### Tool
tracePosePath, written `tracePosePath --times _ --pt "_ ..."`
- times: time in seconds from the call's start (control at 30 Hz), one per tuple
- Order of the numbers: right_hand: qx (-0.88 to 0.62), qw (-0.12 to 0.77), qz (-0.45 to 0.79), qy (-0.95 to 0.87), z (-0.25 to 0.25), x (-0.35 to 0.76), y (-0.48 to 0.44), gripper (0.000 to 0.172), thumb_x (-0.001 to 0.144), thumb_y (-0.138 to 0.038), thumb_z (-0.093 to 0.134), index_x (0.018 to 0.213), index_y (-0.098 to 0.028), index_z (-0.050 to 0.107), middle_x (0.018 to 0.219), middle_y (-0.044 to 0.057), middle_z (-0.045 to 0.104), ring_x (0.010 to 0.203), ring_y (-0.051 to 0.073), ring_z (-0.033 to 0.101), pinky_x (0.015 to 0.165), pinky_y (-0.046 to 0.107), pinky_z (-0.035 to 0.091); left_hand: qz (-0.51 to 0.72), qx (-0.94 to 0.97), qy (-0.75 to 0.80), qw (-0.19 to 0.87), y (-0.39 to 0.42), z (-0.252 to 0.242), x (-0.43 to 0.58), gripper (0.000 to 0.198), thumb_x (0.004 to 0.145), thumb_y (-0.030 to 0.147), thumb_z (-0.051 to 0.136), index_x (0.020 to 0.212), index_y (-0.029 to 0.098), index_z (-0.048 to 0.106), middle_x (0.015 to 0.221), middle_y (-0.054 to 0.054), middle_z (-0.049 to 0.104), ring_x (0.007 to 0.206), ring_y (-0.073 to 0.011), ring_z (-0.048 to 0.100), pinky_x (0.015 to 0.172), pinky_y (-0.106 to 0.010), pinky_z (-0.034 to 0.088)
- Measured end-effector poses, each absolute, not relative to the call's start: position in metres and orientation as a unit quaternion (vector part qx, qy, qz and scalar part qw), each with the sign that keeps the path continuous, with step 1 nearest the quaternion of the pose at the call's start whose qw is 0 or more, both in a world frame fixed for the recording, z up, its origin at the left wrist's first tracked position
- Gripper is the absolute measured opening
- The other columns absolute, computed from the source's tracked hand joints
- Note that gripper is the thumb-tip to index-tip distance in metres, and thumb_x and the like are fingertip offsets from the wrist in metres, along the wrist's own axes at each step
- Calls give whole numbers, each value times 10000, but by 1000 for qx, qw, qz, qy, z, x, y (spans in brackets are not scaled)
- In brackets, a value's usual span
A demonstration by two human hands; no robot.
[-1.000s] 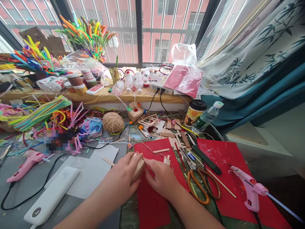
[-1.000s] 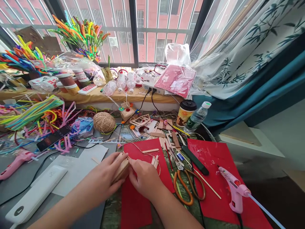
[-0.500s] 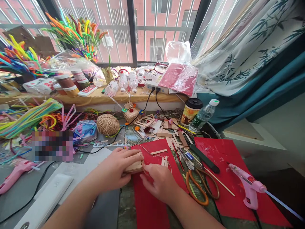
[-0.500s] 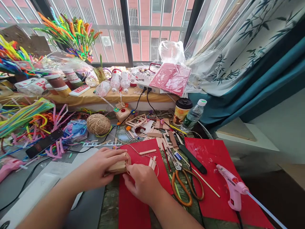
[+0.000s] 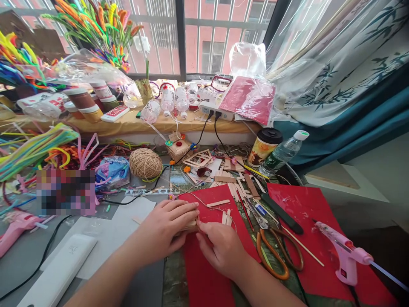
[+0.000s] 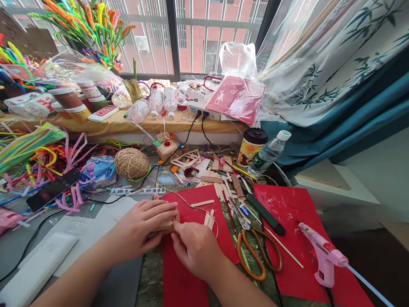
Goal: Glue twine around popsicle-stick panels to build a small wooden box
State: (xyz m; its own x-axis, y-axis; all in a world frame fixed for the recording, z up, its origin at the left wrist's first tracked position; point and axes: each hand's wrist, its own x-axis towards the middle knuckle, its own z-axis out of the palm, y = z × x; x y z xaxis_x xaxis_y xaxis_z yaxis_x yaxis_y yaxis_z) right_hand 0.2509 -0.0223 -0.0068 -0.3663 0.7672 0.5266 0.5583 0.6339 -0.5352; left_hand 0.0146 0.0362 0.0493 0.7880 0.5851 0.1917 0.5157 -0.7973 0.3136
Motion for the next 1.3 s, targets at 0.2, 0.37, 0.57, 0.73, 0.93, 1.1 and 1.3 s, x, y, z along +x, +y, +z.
tracePosePath --times 0.2,0.37,0.57,0.73,0.93,1.1,1.3 --pt "-406 407 125 -809 -5 252 -27 102 1060 -174 562 1049 -229 648 767 41 740 653 213 693 628 331 502 143 934 297 138 38 50 14 645 952 203 638 1570 353 532 1580 -37 638 1413 -318 600 1128 -492 463" --pt "-402 405 163 -805 -5 250 -28 119 1050 -158 563 1059 -215 668 764 24 721 639 186 654 631 312 477 154 927 314 137 30 58 22 506 987 246 631 1487 316 595 1561 -47 654 1394 -309 611 1114 -493 452" --pt "-404 404 169 -803 -6 250 -28 132 1037 -159 565 955 -221 648 713 -8 665 612 171 610 591 302 411 208 883 398 135 20 56 41 160 1064 279 584 1144 306 720 1403 -10 759 1292 -270 685 1055 -484 458" --pt "-395 402 171 -808 -4 257 -27 132 1012 -134 597 1078 -208 684 795 16 731 691 187 672 651 307 465 231 865 419 149 20 52 47 117 992 216 663 1043 304 721 1319 10 787 1258 -248 708 1043 -460 472" --pt "-434 396 176 -790 10 277 -15 121 1030 -133 605 1036 -218 690 840 35 730 760 208 678 720 323 486 239 859 428 147 21 51 49 186 931 191 695 1074 306 724 1309 11 790 1216 -252 728 1038 -462 486" --pt "-461 396 209 -766 15 277 -3 102 1075 -194 599 1044 -228 690 961 65 745 869 230 699 783 332 507 248 856 430 143 21 50 48 268 944 217 689 1188 326 710 1288 4 799 1181 -263 734 1025 -462 494" --pt "-488 366 264 -747 25 264 13 106 1026 -153 661 982 -232 717 895 23 717 808 204 672 742 314 475 257 850 438 138 20 50 46 424 946 233 664 1362 306 632 1275 -33 794 1168 -289 725 1010 -468 497"
